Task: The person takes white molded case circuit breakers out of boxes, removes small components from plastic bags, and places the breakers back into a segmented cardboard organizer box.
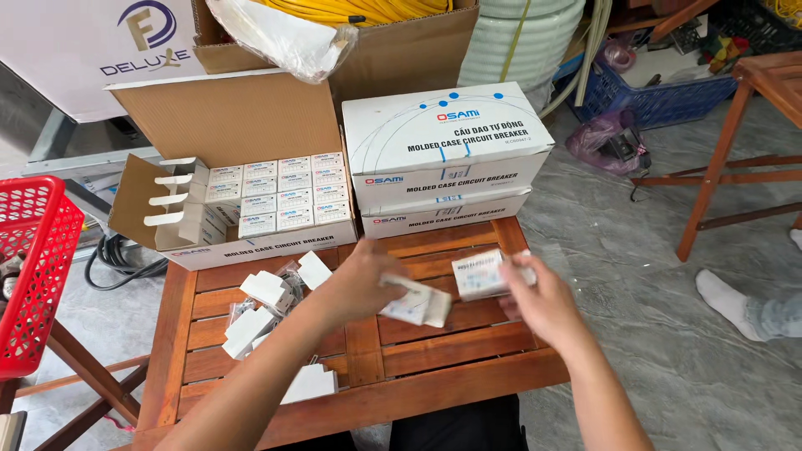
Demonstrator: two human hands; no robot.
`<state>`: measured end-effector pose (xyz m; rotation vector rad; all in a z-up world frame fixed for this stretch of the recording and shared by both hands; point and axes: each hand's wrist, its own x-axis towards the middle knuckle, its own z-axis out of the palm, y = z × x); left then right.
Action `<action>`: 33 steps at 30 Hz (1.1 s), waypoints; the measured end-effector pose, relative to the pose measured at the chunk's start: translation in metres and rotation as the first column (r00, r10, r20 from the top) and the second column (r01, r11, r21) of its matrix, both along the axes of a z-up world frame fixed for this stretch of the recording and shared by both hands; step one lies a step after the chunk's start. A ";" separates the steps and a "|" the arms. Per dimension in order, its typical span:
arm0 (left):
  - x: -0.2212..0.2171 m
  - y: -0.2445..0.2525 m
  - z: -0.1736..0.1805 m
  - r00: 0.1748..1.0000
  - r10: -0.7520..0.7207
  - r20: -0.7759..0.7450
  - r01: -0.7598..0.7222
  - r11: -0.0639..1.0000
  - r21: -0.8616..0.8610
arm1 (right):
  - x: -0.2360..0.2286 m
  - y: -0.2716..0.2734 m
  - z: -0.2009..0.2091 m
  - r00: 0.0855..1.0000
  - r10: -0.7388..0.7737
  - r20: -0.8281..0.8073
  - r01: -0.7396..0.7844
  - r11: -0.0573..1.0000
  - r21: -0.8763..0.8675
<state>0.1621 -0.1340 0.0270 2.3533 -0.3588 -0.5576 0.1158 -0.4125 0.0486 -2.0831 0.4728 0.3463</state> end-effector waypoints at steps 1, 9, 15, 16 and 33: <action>-0.001 -0.006 0.003 1.000 0.001 0.001 -0.001 1.000 -0.002 | -0.009 0.003 0.009 1.000 0.001 0.001 -0.001 1.000 -0.002; -0.066 -0.024 0.024 0.824 0.058 0.564 -0.182 0.969 0.167 | -0.054 0.022 0.043 0.913 0.199 -0.356 -0.337 0.860 -0.383; -0.107 0.017 0.002 0.739 0.097 0.666 -0.173 0.984 0.049 | -0.047 0.044 0.010 0.918 0.294 -0.267 -0.391 0.786 -0.479; -0.101 0.036 -0.004 0.739 0.103 0.666 -0.181 0.982 0.049 | -0.046 0.047 0.013 0.915 0.300 -0.268 -0.397 0.783 -0.479; -0.030 0.080 -0.023 0.832 0.215 0.511 -0.405 0.865 0.297 | -0.095 0.060 -0.025 0.911 0.411 -0.048 -0.404 0.859 -0.313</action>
